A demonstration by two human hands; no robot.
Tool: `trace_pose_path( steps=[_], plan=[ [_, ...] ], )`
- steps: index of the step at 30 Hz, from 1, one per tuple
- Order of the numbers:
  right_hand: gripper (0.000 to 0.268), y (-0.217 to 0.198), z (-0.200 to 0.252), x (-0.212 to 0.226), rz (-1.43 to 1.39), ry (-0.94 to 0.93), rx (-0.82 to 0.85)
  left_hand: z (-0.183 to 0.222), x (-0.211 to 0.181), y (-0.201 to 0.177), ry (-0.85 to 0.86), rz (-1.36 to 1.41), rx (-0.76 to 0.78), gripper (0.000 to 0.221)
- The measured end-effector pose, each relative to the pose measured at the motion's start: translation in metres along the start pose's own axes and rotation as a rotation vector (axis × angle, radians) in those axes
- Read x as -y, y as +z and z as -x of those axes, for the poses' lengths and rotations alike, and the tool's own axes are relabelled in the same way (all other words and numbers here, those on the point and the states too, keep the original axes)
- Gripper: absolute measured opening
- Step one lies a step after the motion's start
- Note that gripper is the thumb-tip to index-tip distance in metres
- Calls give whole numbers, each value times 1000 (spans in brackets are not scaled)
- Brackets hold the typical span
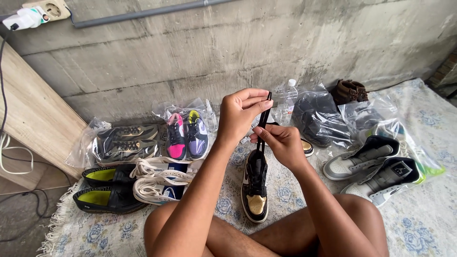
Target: The person is unlacing a black and gold sneaker and performing a thorough visual inspection of its condition.
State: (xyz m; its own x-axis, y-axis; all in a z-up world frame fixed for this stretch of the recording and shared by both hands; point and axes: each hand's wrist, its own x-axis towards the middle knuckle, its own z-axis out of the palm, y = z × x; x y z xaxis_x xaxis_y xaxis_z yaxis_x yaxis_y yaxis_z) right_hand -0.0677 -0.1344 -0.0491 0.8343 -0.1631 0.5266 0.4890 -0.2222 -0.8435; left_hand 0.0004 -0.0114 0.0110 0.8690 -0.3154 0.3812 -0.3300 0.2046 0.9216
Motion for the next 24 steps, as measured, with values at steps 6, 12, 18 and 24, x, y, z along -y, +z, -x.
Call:
trace_pose_path(
  steps=[6,12,18,24],
  plan=[
    [21,-5,7,3,7,-28,16,5,-1,6,-13,-25,23,36],
    [25,-5,3,-3,-17,-35,34,3,7,8,-32,-8,17,35],
    [23,-15,-4,-35,-57,5,31,-22,29,7,28,76,-53,41],
    [17,-17,6,-105,-45,82,70,-34,14,6,104,139,-20,37]
  ],
)
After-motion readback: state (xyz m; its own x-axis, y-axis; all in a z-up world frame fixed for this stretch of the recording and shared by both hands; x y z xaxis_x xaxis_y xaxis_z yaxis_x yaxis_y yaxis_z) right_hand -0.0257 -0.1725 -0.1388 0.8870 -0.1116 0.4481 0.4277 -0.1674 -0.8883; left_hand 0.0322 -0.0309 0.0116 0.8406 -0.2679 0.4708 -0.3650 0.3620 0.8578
